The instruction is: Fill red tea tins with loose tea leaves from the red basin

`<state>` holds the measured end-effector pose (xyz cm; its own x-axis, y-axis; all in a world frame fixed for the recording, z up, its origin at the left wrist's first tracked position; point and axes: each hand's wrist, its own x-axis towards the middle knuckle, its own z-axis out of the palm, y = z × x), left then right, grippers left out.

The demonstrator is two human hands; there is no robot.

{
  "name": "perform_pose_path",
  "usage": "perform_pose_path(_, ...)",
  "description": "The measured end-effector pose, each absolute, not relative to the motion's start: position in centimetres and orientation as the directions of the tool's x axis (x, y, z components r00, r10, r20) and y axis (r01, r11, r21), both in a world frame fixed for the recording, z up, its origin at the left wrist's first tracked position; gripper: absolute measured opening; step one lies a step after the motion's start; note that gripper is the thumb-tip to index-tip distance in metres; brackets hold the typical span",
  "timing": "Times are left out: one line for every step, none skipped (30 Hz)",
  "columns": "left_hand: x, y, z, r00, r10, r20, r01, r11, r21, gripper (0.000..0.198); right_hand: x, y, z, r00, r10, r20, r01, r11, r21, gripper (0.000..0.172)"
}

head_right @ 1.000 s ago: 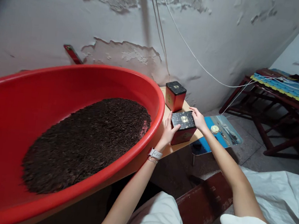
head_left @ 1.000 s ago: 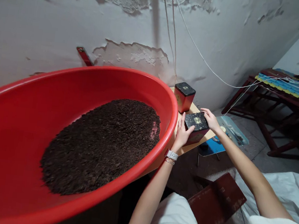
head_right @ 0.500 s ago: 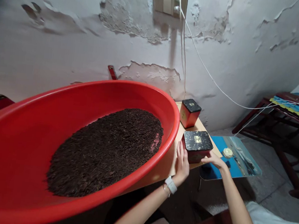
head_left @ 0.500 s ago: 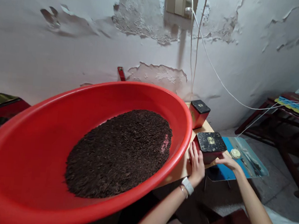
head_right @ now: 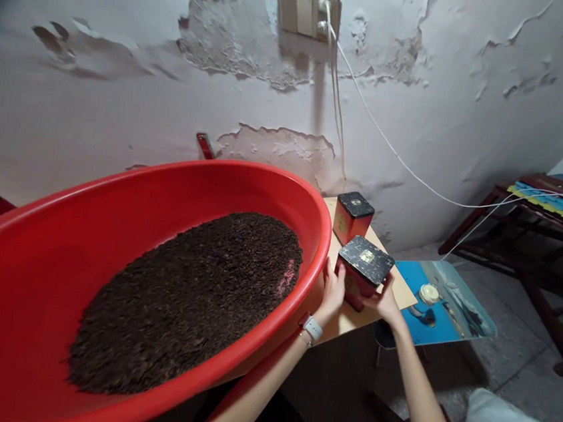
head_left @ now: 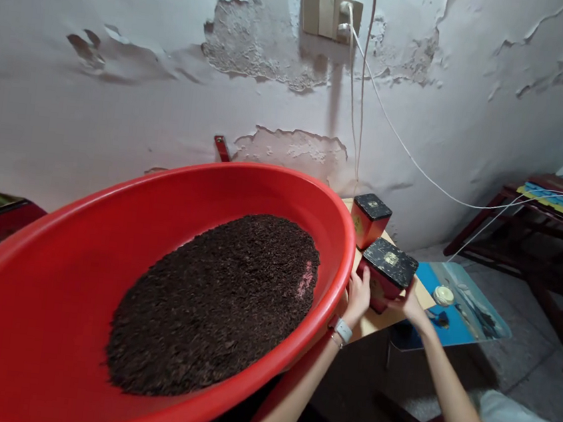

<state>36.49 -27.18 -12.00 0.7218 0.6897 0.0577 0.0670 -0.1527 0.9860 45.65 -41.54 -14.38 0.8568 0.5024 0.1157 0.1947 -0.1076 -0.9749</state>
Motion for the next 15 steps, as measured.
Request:
perform_pose_path(36.1, -27.3, -12.1, 0.704, 0.707, 0.065, 0.056, -0.147, 0.988, 0.069, 45.3, -40.4, -14.6, 0.876, 0.465, 0.127, 0.196, -0.104, -0.975, 0.114)
perform_pose_path(35.3, -27.7, -12.3, 0.694, 0.716, 0.074, 0.041, -0.141, 0.989, 0.069, 45.2, -39.0, -14.8, 0.891, 0.429, 0.149, 0.214, -0.106, -0.971, 0.113)
perform_pose_path(34.2, -28.2, -12.8, 0.685, 0.723, 0.086, 0.014, -0.131, 0.991, 0.069, 45.1, -37.6, -14.9, 0.900, 0.397, 0.177, 0.240, -0.115, -0.964, 0.112)
perform_pose_path(32.8, -28.9, -13.3, 0.692, 0.714, 0.106, -0.017, -0.130, 0.991, 0.069, 45.1, -36.2, -14.9, 0.906, 0.373, 0.203, 0.266, -0.126, -0.956, 0.111)
perform_pose_path(31.2, -29.6, -13.7, 0.704, 0.700, 0.119, -0.039, -0.129, 0.991, 0.066, 45.2, -34.8, -14.8, 0.908, 0.359, 0.215, 0.279, -0.138, -0.950, 0.110)
perform_pose_path(29.5, -30.2, -14.1, 0.723, 0.676, 0.144, -0.061, -0.144, 0.988, 0.062, 45.4, -33.4, -14.6, 0.911, 0.355, 0.211, 0.278, -0.148, -0.949, 0.110)
perform_pose_path(27.7, -30.6, -14.3, 0.747, 0.642, 0.174, -0.078, -0.175, 0.982, 0.057, 45.6, -32.1, -14.3, 0.913, 0.358, 0.197, 0.268, -0.162, -0.949, 0.110)
perform_pose_path(25.9, -31.0, -14.2, 0.788, 0.581, 0.201, -0.091, -0.214, 0.973, 0.053, 45.9, -30.9, -14.0, 0.915, 0.362, 0.178, 0.257, -0.185, -0.949, 0.111)
perform_pose_path(24.3, -31.1, -13.8, 0.833, 0.505, 0.226, -0.106, -0.256, 0.961, 0.049, 46.2, -29.9, -13.8, 0.918, 0.363, 0.159, 0.248, -0.213, -0.945, 0.111)
perform_pose_path(22.7, -31.1, -13.2, 0.872, 0.424, 0.246, -0.123, -0.297, 0.947, 0.045, 46.5, -29.0, -13.5, 0.922, 0.360, 0.143, 0.241, -0.244, -0.940, 0.112)
perform_pose_path(21.4, -31.0, -12.4, 0.900, 0.344, 0.267, -0.145, -0.340, 0.929, 0.043, 46.8, -28.3, -13.3, 0.924, 0.359, 0.133, 0.238, -0.267, -0.934, 0.113)
perform_pose_path(20.2, -30.7, -11.4, 0.914, 0.284, 0.289, -0.168, -0.382, 0.909, 0.042, 47.1, -27.7, -13.2, 0.924, 0.360, 0.129, 0.238, -0.280, -0.930, 0.114)
perform_pose_path(19.1, -30.5, -10.4, 0.920, 0.236, 0.314, -0.194, -0.423, 0.885, 0.043, 47.4, -27.3, -13.1, 0.924, 0.358, 0.133, 0.242, -0.280, -0.929, 0.116)
perform_pose_path(18.0, -30.2, -9.4, 0.917, 0.198, 0.345, -0.223, -0.464, 0.857, 0.044, 47.6, -26.9, -13.1, 0.925, 0.351, 0.147, 0.250, -0.270, -0.930, 0.118)
perform_pose_path(17.1, -29.9, -8.5, 0.908, 0.169, 0.383, -0.254, -0.503, 0.826, 0.047, 47.7, -26.7, -13.2, 0.925, 0.343, 0.165, 0.261, -0.257, -0.931, 0.120)
